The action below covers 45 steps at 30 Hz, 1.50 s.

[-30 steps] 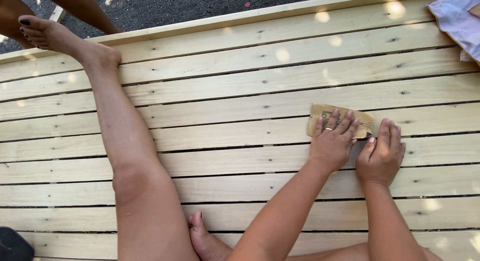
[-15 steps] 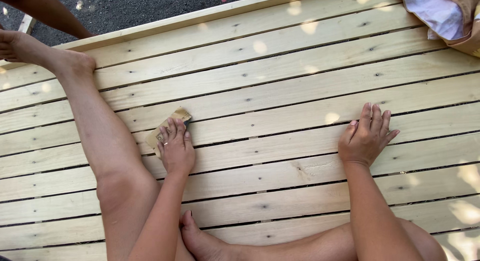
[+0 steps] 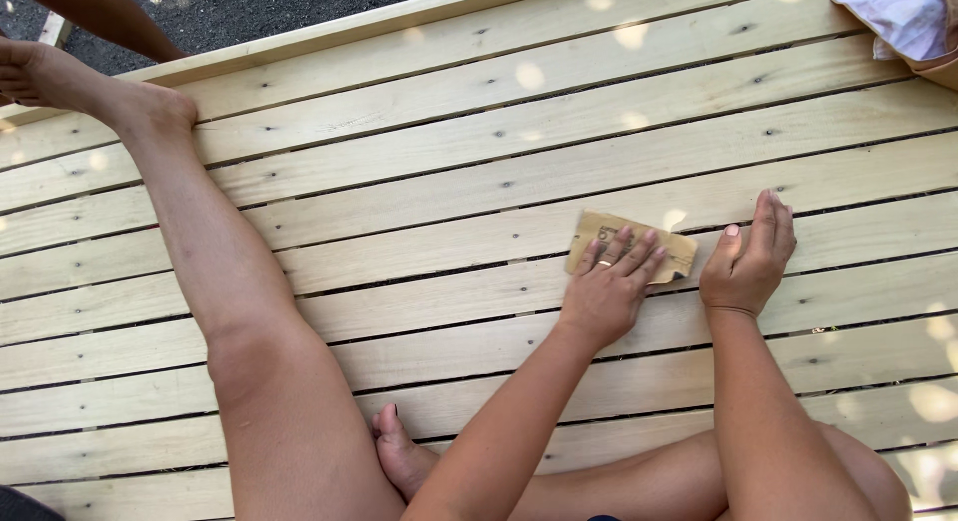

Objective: The person sits on an unfinished slatted wooden bench and sands its surface by hand, rubbing a sheet of sandpaper back and forth across the boards and moving to new sections. They occasionally set the sandpaper down, pick up a different abrasive sheet, and resume sanding other parts of the bench.

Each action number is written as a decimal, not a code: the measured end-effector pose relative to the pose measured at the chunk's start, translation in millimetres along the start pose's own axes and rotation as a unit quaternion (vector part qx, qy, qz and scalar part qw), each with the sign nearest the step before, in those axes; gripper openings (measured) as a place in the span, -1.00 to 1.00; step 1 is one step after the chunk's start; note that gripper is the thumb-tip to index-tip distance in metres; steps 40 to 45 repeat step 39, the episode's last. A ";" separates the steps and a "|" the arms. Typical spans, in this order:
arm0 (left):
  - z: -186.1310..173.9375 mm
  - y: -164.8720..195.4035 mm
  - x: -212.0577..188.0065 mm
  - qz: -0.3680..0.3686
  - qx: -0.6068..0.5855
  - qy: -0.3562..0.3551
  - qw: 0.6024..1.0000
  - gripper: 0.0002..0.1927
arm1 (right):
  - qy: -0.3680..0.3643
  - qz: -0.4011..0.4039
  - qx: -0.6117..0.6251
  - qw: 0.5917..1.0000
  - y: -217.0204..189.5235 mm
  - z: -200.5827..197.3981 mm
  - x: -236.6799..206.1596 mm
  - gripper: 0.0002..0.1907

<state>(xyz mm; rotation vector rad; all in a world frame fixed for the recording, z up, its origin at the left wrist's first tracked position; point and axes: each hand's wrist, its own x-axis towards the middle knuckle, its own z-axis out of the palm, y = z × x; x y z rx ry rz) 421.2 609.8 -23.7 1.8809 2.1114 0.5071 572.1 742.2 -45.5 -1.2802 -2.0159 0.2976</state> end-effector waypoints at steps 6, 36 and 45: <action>-85.3 -138.5 -139.3 -0.251 0.036 0.028 0.967 -0.46 | -0.013 0.001 -0.003 1.000 -6.0 -1.2 3.1 -0.40; -76.3 -104.5 -143.8 -0.109 0.041 -0.052 0.992 -0.45 | -0.044 0.037 -0.023 0.998 -10.0 -4.7 2.0 -0.37; -40.3 -42.2 -124.1 0.072 0.016 -0.142 0.987 -0.46 | -0.066 0.067 -0.009 0.995 -14.2 -5.1 5.7 -0.36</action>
